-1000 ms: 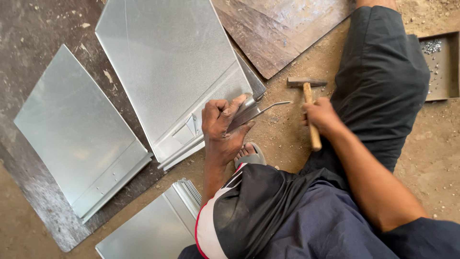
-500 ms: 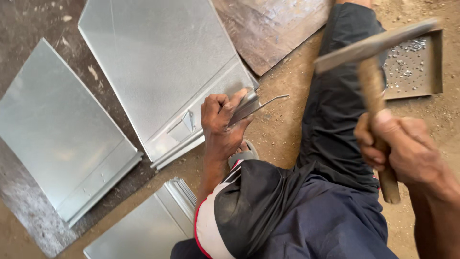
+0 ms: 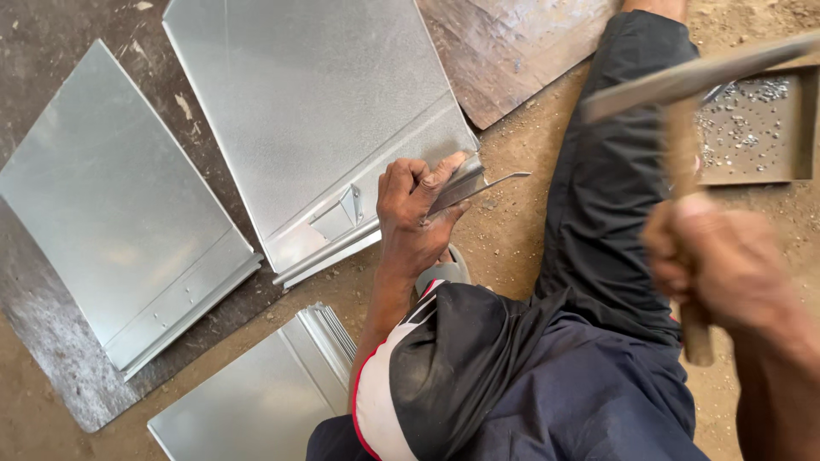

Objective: The person sits on the floor and uses a hammer to fold and flatten the edges of galvanized sheet metal panels, pressing seams by hand and hammering the folded edges flat. Finished panels are lifted and stacked with the completed pile at the side.

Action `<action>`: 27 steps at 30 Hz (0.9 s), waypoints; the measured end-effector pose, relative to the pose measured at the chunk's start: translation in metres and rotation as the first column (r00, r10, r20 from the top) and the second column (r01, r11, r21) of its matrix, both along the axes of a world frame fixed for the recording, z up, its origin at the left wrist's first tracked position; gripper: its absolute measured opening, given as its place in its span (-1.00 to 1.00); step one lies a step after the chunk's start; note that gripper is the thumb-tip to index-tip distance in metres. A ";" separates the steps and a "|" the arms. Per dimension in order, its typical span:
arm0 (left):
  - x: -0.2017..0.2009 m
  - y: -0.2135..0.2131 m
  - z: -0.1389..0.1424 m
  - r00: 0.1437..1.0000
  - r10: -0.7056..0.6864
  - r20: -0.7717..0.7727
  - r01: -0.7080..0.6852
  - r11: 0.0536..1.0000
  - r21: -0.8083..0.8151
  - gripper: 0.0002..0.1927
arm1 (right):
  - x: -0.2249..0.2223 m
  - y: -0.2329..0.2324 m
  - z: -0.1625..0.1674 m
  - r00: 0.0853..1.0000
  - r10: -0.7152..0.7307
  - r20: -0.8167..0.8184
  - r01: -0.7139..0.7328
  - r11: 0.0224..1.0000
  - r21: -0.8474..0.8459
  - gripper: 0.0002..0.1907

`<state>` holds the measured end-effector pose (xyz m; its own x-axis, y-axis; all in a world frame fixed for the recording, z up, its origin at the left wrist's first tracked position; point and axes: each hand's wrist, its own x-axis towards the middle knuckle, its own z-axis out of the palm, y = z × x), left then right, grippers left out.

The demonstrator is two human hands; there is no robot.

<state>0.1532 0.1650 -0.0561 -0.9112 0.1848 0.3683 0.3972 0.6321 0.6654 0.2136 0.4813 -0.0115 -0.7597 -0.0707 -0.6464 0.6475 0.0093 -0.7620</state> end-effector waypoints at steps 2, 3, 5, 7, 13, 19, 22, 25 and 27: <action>-0.001 0.003 -0.001 1.000 -0.014 0.010 0.013 1.000 0.007 -0.28 | 0.008 -0.007 -0.004 0.993 0.090 0.074 -0.102 0.980 0.169 -0.45; 0.000 0.004 -0.002 1.000 -0.026 0.007 0.026 1.000 0.009 -0.27 | 0.012 -0.009 -0.006 0.987 0.144 0.075 -0.150 0.985 0.090 -0.47; 0.001 0.004 -0.002 0.999 -0.034 0.006 0.034 0.999 0.011 -0.27 | 0.018 -0.005 -0.007 0.991 0.132 -0.013 -0.131 0.991 0.036 -0.48; 0.003 0.002 -0.003 1.000 -0.012 0.017 0.013 1.000 -0.023 -0.27 | 0.019 0.002 -0.005 0.984 0.022 -0.174 -0.009 0.997 0.075 -0.46; -0.001 0.004 -0.004 0.999 -0.047 0.016 0.047 0.999 -0.016 -0.29 | 0.020 -0.010 -0.013 0.990 0.125 0.059 -0.133 0.974 0.184 -0.44; 0.002 0.003 -0.004 0.999 -0.036 0.013 0.037 0.998 -0.043 -0.26 | 0.024 -0.008 -0.001 0.950 -0.121 -0.288 0.133 0.991 0.026 -0.46; 0.001 0.004 -0.006 0.999 -0.040 -0.003 0.040 0.999 -0.007 -0.24 | 0.019 -0.016 0.003 0.955 -0.118 -0.273 0.153 0.982 0.111 -0.48; 0.001 0.005 -0.006 0.998 -0.070 -0.003 0.070 0.998 0.000 -0.24 | 0.018 -0.029 -0.001 0.966 0.255 -0.051 -0.252 0.966 0.050 -0.49; 0.001 0.004 -0.005 0.997 -0.077 0.010 0.077 0.997 -0.029 -0.23 | 0.019 -0.026 -0.004 0.995 0.100 0.016 -0.101 0.991 0.091 -0.51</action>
<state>0.1544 0.1694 -0.0609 -0.8970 0.2650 0.3537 0.4395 0.6191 0.6509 0.2324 0.4557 -0.0154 -0.7444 -0.0867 -0.6621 0.6481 0.1446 -0.7477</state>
